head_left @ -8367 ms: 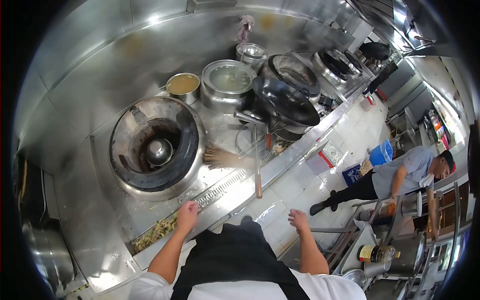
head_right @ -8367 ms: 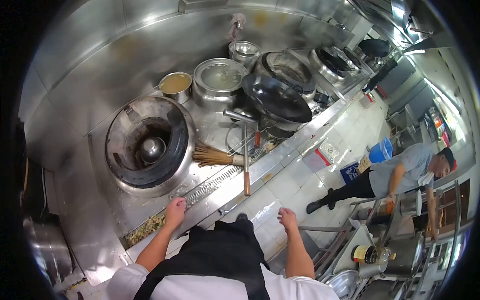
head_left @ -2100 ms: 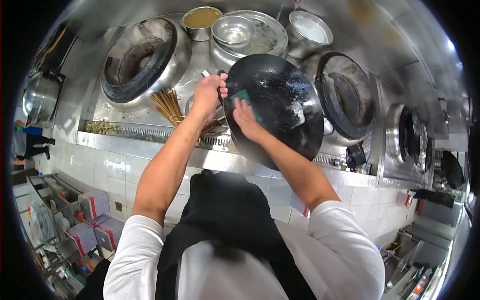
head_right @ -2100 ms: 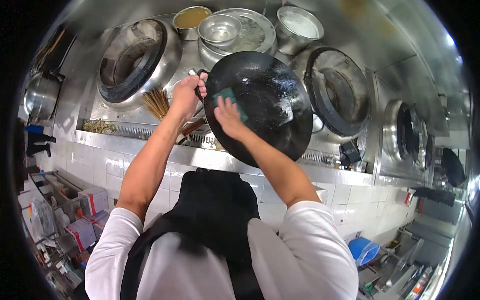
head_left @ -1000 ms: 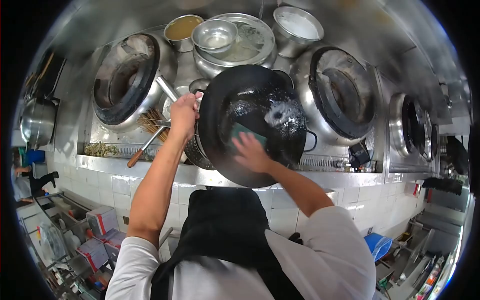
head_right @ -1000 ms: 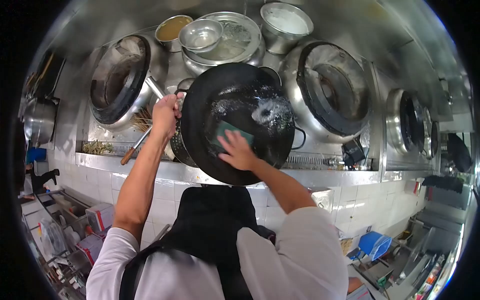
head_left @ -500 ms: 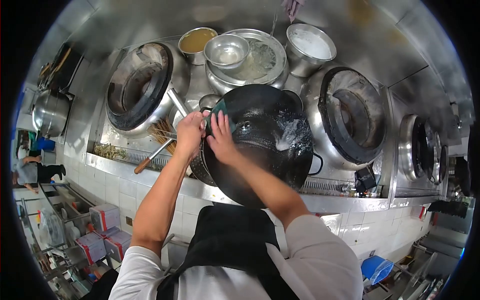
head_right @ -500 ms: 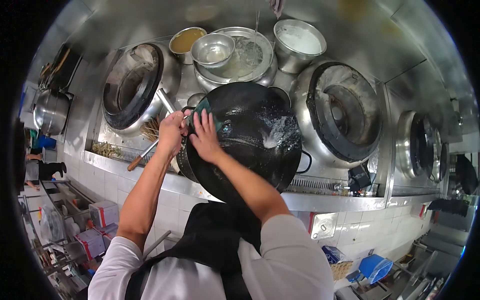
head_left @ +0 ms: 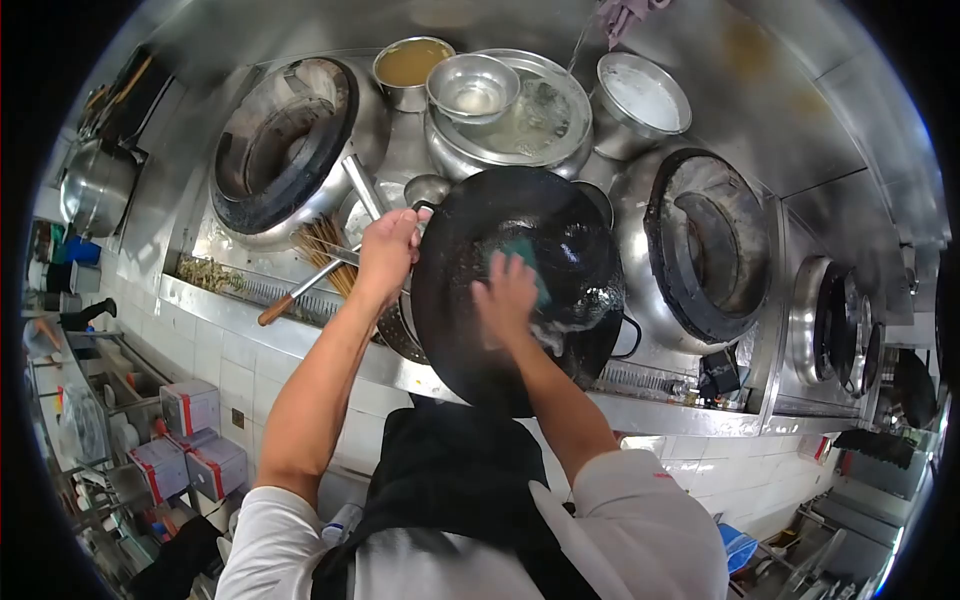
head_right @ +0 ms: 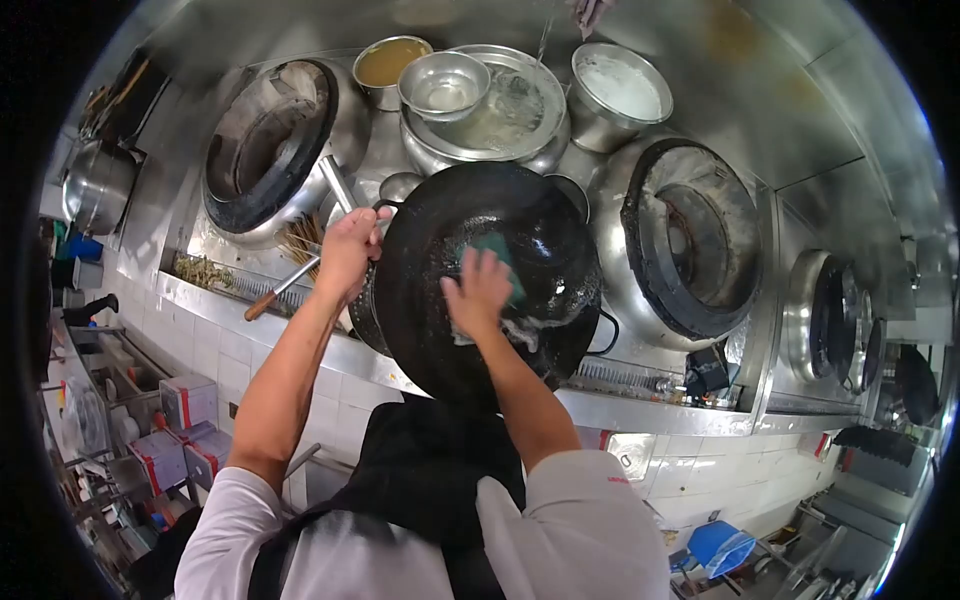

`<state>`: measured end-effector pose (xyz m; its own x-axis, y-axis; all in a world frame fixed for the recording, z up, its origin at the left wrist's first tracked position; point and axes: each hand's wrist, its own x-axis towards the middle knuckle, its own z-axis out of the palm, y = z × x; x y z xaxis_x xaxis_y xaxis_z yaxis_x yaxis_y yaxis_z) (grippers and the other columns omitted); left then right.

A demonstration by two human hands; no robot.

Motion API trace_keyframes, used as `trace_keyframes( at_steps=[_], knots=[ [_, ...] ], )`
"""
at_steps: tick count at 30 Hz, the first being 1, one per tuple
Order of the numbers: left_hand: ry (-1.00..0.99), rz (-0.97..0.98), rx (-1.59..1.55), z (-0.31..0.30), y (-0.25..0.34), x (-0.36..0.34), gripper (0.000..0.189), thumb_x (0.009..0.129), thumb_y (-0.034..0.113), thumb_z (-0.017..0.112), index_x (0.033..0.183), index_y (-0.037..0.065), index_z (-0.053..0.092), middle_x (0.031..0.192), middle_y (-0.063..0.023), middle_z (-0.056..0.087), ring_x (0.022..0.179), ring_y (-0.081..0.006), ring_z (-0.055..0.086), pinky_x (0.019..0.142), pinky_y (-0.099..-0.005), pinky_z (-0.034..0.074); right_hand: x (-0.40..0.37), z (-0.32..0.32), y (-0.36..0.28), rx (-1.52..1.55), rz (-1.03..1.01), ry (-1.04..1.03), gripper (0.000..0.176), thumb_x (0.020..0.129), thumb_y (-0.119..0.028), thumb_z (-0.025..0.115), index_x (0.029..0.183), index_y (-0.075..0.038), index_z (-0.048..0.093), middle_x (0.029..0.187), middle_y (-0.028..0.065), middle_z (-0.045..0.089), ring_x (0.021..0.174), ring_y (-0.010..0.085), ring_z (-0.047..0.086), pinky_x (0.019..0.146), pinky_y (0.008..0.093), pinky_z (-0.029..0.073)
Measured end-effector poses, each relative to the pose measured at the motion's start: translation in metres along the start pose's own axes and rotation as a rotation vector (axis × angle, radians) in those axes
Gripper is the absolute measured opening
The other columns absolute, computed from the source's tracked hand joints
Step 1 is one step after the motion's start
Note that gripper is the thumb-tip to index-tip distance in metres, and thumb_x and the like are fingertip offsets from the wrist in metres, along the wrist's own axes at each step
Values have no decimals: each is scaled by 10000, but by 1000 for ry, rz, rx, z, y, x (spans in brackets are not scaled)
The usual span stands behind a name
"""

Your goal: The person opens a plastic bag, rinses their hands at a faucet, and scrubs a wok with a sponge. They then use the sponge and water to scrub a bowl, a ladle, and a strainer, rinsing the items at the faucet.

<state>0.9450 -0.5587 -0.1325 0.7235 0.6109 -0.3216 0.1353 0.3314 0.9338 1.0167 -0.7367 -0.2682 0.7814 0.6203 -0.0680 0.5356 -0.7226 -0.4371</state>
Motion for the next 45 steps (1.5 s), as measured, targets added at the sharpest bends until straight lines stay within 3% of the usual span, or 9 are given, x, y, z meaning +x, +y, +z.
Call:
trace_keyframes(
  at_steps=[5,12,17,22,27,31,35,39,45],
  knots=[
    [8,-13,3,-1,5,-2,254,943,214,468,987,-6,587,607,49,426,523,-59,344,516,-212,304,84,-27,28,-273,-419,254,655,836,-473,518,1398,-219,297,1452,149,238,1329,427,163,1027,608,144],
    [-22,-7,-29,-7,-5,-2,252,944,221,450,953,26,609,618,54,427,518,-45,349,494,-203,314,-34,-22,151,-557,-76,289,712,788,-455,575,1385,-154,331,1426,194,263,1252,479,271,988,600,222],
    [-19,-1,-8,4,3,-4,255,940,217,453,970,19,609,615,53,428,516,-44,355,486,-198,313,-18,34,38,-86,268,97,759,826,-555,466,1423,-157,218,1449,216,183,1254,528,196,957,657,203],
    [-45,39,5,3,1,-1,261,936,210,457,974,-2,604,600,43,437,505,-53,375,468,-211,325,95,3,-56,621,70,281,676,903,-431,426,1435,-137,130,1454,273,83,1274,561,85,1053,558,120],
    [-18,45,-7,4,1,-3,255,939,207,459,968,-9,591,631,45,431,523,-57,344,503,-210,304,16,4,-96,879,-412,168,571,936,-201,400,1416,-16,153,1448,280,111,1343,432,106,1083,494,117],
    [31,7,9,-2,-4,-3,258,942,200,455,981,-13,594,621,51,435,516,-51,342,500,-205,311,-88,6,-42,361,-482,-236,564,925,-267,428,1405,-43,235,1451,218,193,1333,422,167,1071,496,168],
    [-14,-3,-30,-5,-6,-3,265,942,199,453,1006,-27,576,614,54,426,520,-52,338,514,-207,310,-67,-15,94,-455,-653,-250,608,881,-421,464,1409,-184,276,1452,182,223,1303,487,173,1008,618,176],
    [-13,6,-23,-5,-6,-6,260,944,195,448,1011,-24,571,612,53,422,517,-53,333,515,-210,303,-7,-7,47,-155,124,-21,679,873,-504,436,1432,-195,203,1472,208,144,1314,495,132,1021,624,132],
    [-4,25,-33,-7,-12,0,242,937,198,459,977,2,595,630,52,443,519,-44,363,476,-196,312,-63,20,-46,441,-182,-208,660,891,-466,432,1435,-183,186,1482,206,98,1331,477,83,1037,603,118]
  ],
)
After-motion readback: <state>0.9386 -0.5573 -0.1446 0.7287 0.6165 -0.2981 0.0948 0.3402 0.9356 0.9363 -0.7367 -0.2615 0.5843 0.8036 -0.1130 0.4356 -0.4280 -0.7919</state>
